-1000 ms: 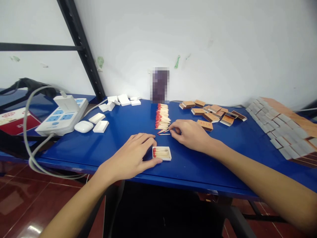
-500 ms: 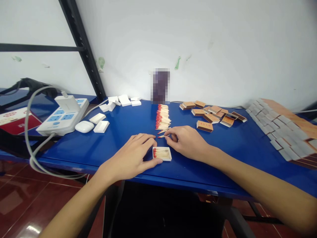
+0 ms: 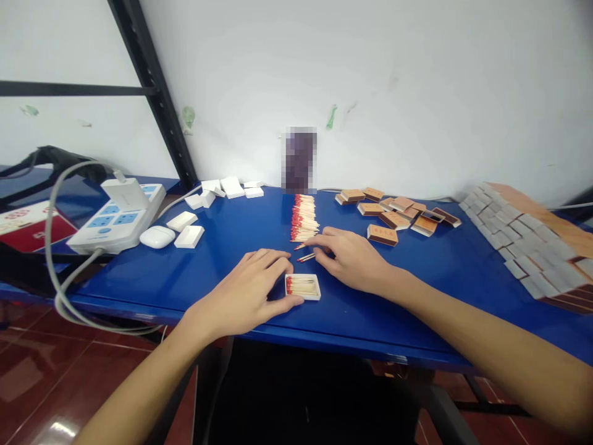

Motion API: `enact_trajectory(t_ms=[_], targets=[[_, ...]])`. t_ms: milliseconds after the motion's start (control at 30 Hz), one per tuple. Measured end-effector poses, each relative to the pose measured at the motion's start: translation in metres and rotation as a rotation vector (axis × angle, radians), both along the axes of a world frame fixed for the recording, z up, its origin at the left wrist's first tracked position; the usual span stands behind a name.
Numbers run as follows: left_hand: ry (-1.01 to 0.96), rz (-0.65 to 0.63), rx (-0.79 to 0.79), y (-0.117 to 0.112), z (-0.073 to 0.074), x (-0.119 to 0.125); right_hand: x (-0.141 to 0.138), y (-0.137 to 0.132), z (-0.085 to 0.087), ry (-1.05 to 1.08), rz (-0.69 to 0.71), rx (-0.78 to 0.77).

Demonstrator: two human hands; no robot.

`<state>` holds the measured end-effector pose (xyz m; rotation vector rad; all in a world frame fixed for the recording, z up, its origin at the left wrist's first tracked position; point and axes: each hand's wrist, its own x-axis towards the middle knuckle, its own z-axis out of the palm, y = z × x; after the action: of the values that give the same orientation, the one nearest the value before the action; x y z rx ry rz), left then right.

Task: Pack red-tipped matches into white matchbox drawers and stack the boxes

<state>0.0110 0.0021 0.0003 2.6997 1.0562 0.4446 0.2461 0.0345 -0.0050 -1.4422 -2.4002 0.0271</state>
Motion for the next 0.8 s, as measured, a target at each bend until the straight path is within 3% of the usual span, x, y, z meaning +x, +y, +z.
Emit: enact_trajectory(t_ms=[367,667,800], targets=[[-0.024,-0.002,-0.024,-0.001,0.001,0.000,-0.002,-0.001,-0.001,0.054,0.061,0.015],[-0.012,-0.063,-0.071,-0.001,0.003,0.000,0.004,0.006,-0.001,-0.006,-0.078,0.035],[0.008,-0.115,-0.097,0.000,0.001,-0.002,0.009,0.015,-0.003,0.075,0.017,-0.018]])
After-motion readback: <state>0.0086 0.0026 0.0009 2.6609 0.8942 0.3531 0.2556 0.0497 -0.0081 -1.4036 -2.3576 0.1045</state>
